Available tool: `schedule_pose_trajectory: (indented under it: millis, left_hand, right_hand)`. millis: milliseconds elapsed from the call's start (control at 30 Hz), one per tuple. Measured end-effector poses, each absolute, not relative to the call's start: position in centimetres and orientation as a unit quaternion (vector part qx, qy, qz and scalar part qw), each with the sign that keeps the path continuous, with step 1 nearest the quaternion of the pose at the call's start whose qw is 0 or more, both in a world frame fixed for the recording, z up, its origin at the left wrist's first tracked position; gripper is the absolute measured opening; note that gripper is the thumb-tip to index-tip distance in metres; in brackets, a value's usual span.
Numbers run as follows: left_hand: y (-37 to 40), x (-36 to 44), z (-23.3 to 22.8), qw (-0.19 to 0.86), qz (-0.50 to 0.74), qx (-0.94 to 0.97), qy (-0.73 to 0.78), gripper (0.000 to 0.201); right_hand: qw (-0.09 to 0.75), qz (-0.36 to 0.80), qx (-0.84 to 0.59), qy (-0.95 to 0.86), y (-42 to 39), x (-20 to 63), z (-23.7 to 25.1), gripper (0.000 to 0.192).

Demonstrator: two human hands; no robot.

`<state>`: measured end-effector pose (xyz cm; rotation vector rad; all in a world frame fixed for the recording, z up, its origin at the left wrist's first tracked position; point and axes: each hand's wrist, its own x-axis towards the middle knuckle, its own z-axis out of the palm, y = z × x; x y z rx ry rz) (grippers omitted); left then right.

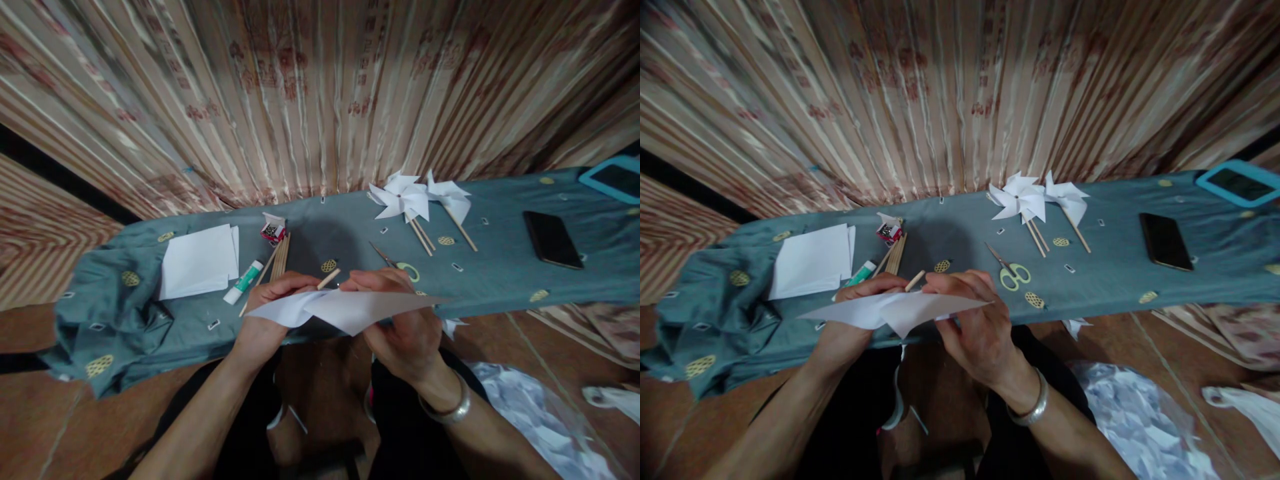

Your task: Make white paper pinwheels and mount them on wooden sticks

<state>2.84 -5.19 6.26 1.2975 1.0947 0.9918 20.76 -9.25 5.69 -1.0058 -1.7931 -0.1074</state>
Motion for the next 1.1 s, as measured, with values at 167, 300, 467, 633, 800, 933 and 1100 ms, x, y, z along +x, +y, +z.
schedule_pose_trajectory:
  millis: [167,300,467,633,800,933,1100]
  left_hand:
    - [-5.23,2.86,6.5,0.564,0.413,0.538,0.47,0.011]
    - [-5.21,2.83,6.33,0.569,0.432,0.542,0.442,0.008]
    - [-5.18,2.61,6.06,0.569,0.452,0.554,0.406,0.004]
    - [-5.19,2.43,6.08,0.551,0.455,0.581,0.39,0.004]
    - [-5.13,2.29,5.93,0.537,0.46,0.597,0.379,0.005]
    - [-5.16,2.1,5.98,0.536,0.452,0.601,0.383,0.005]
    - [-5.25,1.89,6.26,0.507,0.447,0.627,0.387,0.006]
  right_hand:
    - [0.504,-0.052,-0.427,-0.749,-9.24,20.65,5.42,0.031]
    - [0.504,-0.053,-0.433,-0.745,-9.21,20.61,5.33,0.033]
    - [0.504,-0.048,-0.424,-0.751,-9.26,20.59,5.28,0.036]
    - [0.508,-0.047,-0.425,-0.748,-9.27,20.49,5.1,0.038]
    - [0.509,-0.031,-0.442,-0.738,-9.43,20.39,5.29,0.036]
    - [0.51,0.014,-0.47,-0.72,-9.63,20.39,5.42,0.032]
    - [0.509,0.023,-0.478,-0.715,-9.74,20.44,5.22,0.029]
